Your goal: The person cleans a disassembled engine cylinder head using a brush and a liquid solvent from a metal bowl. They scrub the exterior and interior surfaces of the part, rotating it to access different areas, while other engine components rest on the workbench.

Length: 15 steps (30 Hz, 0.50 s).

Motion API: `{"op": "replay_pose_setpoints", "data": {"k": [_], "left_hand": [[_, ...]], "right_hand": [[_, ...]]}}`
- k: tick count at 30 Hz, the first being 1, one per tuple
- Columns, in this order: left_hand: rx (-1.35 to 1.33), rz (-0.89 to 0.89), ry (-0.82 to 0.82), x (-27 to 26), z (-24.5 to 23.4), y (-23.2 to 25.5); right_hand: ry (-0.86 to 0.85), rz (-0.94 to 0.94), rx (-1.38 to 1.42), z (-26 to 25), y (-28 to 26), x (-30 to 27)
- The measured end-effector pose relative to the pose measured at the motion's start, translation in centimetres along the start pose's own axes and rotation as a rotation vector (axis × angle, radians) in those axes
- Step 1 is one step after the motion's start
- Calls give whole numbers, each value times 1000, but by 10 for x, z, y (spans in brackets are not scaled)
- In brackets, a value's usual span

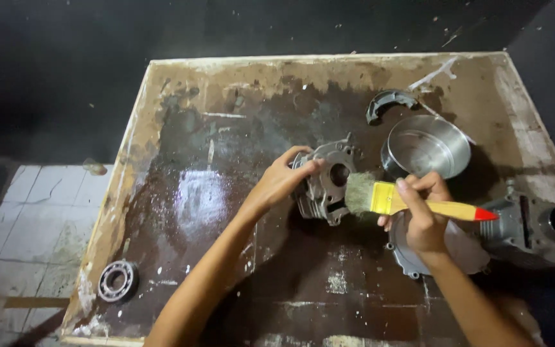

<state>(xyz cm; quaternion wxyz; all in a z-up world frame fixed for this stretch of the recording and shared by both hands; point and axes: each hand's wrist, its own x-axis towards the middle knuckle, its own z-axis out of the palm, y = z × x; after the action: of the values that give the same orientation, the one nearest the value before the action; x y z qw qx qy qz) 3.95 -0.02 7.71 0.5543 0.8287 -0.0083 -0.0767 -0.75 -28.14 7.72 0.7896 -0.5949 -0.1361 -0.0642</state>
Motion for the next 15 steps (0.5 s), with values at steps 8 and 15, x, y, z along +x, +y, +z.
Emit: {"op": "replay_pose_setpoints", "data": {"k": [8,15], "left_hand": [[24,83,210,-1,14,-13],[-243,205,229,-15,6,-15]], "right_hand": [[45,49,42,5,3,-4],[14,59,122,6,17,-3]]}}
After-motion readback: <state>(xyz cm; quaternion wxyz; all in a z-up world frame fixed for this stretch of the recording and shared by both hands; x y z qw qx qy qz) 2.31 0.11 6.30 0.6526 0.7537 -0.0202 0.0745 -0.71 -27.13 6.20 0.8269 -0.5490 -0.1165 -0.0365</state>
